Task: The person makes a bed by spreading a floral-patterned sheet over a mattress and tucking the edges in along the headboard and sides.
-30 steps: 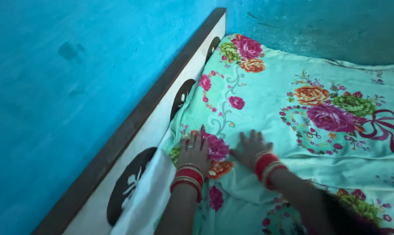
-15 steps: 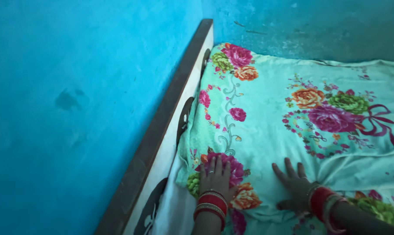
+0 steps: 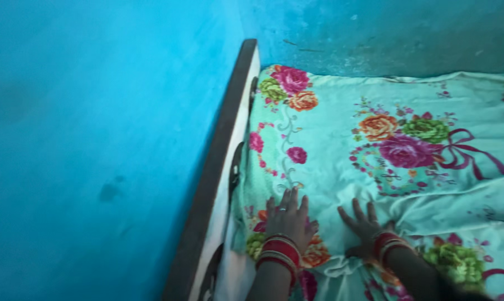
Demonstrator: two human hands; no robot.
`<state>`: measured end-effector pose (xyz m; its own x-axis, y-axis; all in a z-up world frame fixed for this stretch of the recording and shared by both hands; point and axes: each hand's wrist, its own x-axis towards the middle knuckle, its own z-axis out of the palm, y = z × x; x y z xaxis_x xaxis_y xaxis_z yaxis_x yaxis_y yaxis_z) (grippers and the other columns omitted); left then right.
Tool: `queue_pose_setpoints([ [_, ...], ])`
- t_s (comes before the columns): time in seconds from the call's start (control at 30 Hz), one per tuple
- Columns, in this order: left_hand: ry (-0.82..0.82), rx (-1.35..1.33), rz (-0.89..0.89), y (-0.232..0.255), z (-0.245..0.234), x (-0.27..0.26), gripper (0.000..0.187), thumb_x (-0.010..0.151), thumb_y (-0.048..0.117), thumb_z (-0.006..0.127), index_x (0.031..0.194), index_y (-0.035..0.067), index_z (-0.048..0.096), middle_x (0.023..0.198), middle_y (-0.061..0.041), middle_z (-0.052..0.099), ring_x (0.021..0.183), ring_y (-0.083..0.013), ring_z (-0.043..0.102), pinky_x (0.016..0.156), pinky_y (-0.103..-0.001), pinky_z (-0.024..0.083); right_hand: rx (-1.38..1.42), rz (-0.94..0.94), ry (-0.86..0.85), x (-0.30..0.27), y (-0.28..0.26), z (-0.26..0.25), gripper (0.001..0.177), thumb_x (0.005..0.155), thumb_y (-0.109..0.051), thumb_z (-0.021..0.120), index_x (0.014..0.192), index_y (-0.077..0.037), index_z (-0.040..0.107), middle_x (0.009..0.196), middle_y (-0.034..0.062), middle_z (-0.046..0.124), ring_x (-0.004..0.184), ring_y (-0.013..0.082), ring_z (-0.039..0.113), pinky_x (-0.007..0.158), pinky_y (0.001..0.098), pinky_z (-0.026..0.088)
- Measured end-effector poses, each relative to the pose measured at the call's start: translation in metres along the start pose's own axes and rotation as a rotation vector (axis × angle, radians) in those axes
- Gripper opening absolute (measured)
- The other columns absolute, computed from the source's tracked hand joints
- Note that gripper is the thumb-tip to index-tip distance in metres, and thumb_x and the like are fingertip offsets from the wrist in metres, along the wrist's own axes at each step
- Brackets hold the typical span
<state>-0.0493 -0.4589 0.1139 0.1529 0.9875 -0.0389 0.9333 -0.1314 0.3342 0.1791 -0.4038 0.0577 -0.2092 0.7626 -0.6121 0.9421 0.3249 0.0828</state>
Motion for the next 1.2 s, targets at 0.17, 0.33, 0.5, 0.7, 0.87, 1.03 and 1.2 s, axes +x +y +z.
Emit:
queue_pose_setpoints([
  [0.17, -0.052, 0.076, 0.025, 0.006, -0.002, 0.006, 0.079, 0.087, 0.048, 0.070, 0.151, 0.013, 0.040, 0.165, -0.015, 0.023, 0.153, -0.0295, 0.020, 0.123, -0.059, 0.011, 0.023, 0.011, -0.028, -0.008, 0.002, -0.003, 0.131, 0.075, -0.066, 0.085, 0.161, -0.046, -0.012, 0.173, 0.0063, -0.022, 0.159, 0.0460, -0.007, 0.110, 0.0809, 0.026],
  [0.33, 0.030, 0.073, 0.047, 0.002, 0.020, 0.009, 0.073, 0.090, 0.044, 0.067, 0.150, 0.010, 0.042, 0.165, -0.016, 0.025, 0.152, -0.0308, 0.023, 0.121, -0.059, 0.014, 0.032, 0.022, -0.007, 0.003, 0.005, 0.007, 0.132, 0.073, -0.068, 0.085, 0.160, -0.047, -0.012, 0.173, 0.0054, -0.022, 0.158, 0.0462, -0.008, 0.111, 0.0800, 0.026],
  [0.5, 0.042, 0.103, 0.033, -0.002, 0.035, 0.000, 0.074, 0.089, 0.043, 0.066, 0.151, 0.009, 0.042, 0.164, -0.017, 0.024, 0.152, -0.0302, 0.023, 0.121, -0.057, 0.014, 0.043, 0.013, 0.049, 0.009, 0.009, 0.020, 0.134, 0.070, -0.067, 0.086, 0.160, -0.048, -0.011, 0.173, 0.0053, -0.021, 0.158, 0.0458, -0.007, 0.110, 0.0811, 0.025],
  [0.7, 0.182, 0.082, 0.041, -0.005, 0.049, -0.002, 0.073, 0.090, 0.048, 0.065, 0.148, 0.009, 0.044, 0.164, -0.015, 0.026, 0.151, -0.0308, 0.023, 0.121, -0.059, 0.013, -0.025, -0.003, 0.140, 0.022, 0.016, 0.039, 0.136, 0.065, -0.075, 0.083, 0.161, -0.045, -0.009, 0.174, 0.0060, -0.014, 0.157, 0.0472, -0.003, 0.107, 0.0821, 0.026],
  [0.87, 0.145, 0.181, -0.003, -0.003, 0.065, -0.040, 0.082, 0.087, 0.047, 0.069, 0.152, 0.008, 0.039, 0.163, -0.016, 0.027, 0.152, -0.0317, 0.023, 0.122, -0.058, 0.013, -0.018, 0.074, 0.298, 0.016, 0.019, 0.059, 0.128, 0.068, -0.083, 0.070, 0.160, -0.042, -0.009, 0.171, 0.0113, -0.014, 0.157, 0.0394, 0.001, 0.111, 0.0774, 0.023],
  [1.03, 0.020, 0.209, -0.098, -0.004, 0.073, -0.078, 0.082, 0.089, 0.050, 0.068, 0.154, 0.011, 0.037, 0.163, -0.017, 0.027, 0.153, -0.0316, 0.022, 0.125, -0.057, 0.012, 0.011, 0.121, 0.460, -0.001, 0.007, 0.127, 0.098, 0.089, -0.071, 0.052, 0.163, -0.032, 0.000, 0.172, 0.0150, -0.002, 0.158, 0.0369, 0.008, 0.111, 0.0773, 0.022],
  [1.2, 0.087, 0.219, -0.117, 0.026, 0.065, -0.108, 0.082, 0.085, 0.050, 0.069, 0.152, 0.014, 0.037, 0.165, -0.014, 0.023, 0.152, -0.0272, 0.020, 0.121, -0.055, 0.015, 0.235, -0.039, 0.673, -0.055, 0.000, 0.137, 0.083, 0.097, -0.051, 0.047, 0.165, -0.019, 0.010, 0.169, 0.0200, 0.010, 0.155, 0.0407, 0.012, 0.114, 0.0736, 0.017],
])
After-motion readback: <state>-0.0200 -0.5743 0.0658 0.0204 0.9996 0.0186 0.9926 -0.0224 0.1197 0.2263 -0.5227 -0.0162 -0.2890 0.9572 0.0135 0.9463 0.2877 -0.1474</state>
